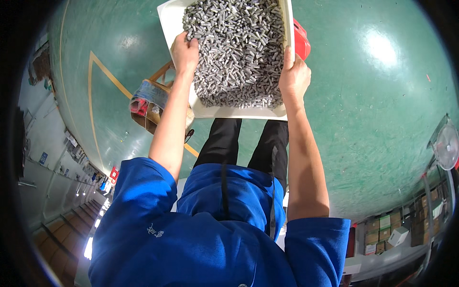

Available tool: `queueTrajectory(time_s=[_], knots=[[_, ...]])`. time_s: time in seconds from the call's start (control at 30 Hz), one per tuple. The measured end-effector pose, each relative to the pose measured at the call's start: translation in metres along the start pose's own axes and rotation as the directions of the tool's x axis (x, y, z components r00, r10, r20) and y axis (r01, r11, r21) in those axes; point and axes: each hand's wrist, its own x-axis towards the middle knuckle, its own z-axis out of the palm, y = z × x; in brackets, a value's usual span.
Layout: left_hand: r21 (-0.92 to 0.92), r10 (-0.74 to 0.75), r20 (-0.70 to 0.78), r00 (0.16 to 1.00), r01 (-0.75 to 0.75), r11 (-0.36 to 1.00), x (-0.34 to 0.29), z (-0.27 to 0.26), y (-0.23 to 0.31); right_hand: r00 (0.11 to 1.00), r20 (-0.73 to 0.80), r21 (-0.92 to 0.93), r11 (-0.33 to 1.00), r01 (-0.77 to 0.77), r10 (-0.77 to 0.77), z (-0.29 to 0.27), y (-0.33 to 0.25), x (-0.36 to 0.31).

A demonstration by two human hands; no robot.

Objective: The person sorts through small metal parts in a tray by hand.

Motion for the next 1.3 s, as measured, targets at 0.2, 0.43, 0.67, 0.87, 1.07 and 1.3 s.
queueTrajectory(time_s=[0.2, 0.43, 0.67, 0.87, 1.07, 1.3], knots=[[-0.383, -0.368, 0.643, 0.671, 0.699, 0.604, 0.021, -0.005, -0.004, 0.999, -0.025, -0.008, 1.000, 0.020, -0.020, 0.007, 0.002, -0.003], [-0.303, -0.214, 0.842, 0.494, 0.764, 0.569, 0.027, -0.004, -0.006, 0.999, -0.042, 0.007, 1.000, 0.007, -0.007, 0.027, -0.017, -0.005], [-0.013, -0.045, 0.570, 0.820, 0.064, 0.998, -0.042, -0.006, 0.047, 0.999, -0.036, 0.030, 1.000, 0.005, -0.004, 0.041, -0.019, -0.010], [0.004, -0.053, 0.693, 0.719, 0.070, 0.998, -0.070, -0.041, 0.036, 0.999, -0.036, 0.038, 0.999, -0.023, 0.025, 0.046, -0.016, -0.008], [-0.441, -0.215, 0.573, 0.791, 0.519, 0.732, 0.002, -0.047, -0.037, 0.999, -0.036, 0.034, 0.999, -0.028, 0.029, 0.043, -0.015, -0.008], [-0.439, 0.000, 0.510, 0.860, 0.260, 0.860, 0.018, -0.013, -0.065, 0.999, -0.028, 0.043, 0.999, -0.021, 0.022, 0.049, -0.024, -0.012]])
